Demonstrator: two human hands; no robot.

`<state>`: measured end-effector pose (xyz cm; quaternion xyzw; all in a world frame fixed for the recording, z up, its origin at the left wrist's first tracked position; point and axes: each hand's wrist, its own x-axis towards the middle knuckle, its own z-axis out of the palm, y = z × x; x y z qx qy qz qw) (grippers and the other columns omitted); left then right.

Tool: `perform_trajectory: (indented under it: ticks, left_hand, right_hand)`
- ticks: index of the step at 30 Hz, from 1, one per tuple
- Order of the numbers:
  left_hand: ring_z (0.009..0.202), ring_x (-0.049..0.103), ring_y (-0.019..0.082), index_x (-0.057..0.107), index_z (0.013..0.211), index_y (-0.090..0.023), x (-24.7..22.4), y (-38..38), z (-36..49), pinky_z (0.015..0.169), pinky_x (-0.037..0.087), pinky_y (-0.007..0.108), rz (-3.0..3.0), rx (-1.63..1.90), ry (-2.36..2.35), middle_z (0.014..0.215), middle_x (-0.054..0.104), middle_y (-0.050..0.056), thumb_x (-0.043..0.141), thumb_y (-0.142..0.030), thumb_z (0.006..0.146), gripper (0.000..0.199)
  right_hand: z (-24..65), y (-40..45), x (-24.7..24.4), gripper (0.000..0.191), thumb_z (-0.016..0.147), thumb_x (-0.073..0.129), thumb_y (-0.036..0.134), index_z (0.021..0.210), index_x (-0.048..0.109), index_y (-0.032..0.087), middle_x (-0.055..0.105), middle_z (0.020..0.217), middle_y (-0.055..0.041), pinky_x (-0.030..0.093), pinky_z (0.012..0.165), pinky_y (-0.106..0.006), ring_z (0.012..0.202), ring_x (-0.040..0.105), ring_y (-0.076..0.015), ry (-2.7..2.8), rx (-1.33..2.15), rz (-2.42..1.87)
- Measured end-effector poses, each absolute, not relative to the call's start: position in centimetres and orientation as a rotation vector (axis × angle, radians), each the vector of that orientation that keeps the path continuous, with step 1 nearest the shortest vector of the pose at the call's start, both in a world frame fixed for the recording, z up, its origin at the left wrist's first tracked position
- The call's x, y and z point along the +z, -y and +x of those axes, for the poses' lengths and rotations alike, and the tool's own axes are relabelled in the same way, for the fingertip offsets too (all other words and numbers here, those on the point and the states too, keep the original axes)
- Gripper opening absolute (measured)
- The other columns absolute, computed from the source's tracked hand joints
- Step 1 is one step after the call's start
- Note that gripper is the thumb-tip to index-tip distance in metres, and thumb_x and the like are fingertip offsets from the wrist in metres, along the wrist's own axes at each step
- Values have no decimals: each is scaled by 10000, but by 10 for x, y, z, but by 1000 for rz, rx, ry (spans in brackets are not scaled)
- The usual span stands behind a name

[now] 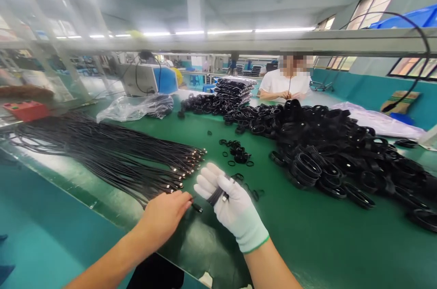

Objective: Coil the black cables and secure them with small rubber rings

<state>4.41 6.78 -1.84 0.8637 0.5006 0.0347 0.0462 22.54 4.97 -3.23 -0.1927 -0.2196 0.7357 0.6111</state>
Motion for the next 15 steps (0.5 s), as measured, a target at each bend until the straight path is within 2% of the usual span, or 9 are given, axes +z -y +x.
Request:
perform_trajectory:
  ticks: [4, 8, 11, 15]
  left_hand:
    - [631, 575, 187, 582, 735, -214, -16, -44, 53, 598, 342, 304, 2820, 228, -1359, 713, 630, 11, 397, -218, 889, 240]
    - [567, 508, 158, 538, 665, -186, -14, -49, 48, 582, 319, 306, 3052, 439, -1076, 649, 599, 4, 463, -168, 856, 206]
    - [633, 497, 167, 532, 692, -178, 0, -66, 38, 648, 342, 316, 3275, 549, -741, 659, 590, 7, 508, -262, 872, 201]
    - [682, 494, 150, 545, 702, -183, 26, -90, 28, 800, 371, 323, 3299, 521, -401, 678, 594, -15, 551, -419, 849, 278]
  right_hand:
    - [220, -48, -36, 351, 845, 590, 248, 1181, 568, 149, 613, 1204, -132, 375, 1008, -493, 1068, 602, -264, 596, 1656, -510]
    - [208, -45, -39, 310, 812, 642, 233, 1105, 600, 140, 667, 1087, -122, 423, 946, -434, 984, 633, -233, 667, 1652, -673]
    - [200, -43, -39, 243, 805, 643, 173, 1042, 624, 125, 670, 1038, -107, 438, 908, -369, 980, 610, -203, 814, 1750, -669]
    - [194, -37, -39, 208, 827, 614, 202, 1010, 623, 103, 642, 941, -92, 452, 858, -380, 898, 597, -184, 822, 2005, -437]
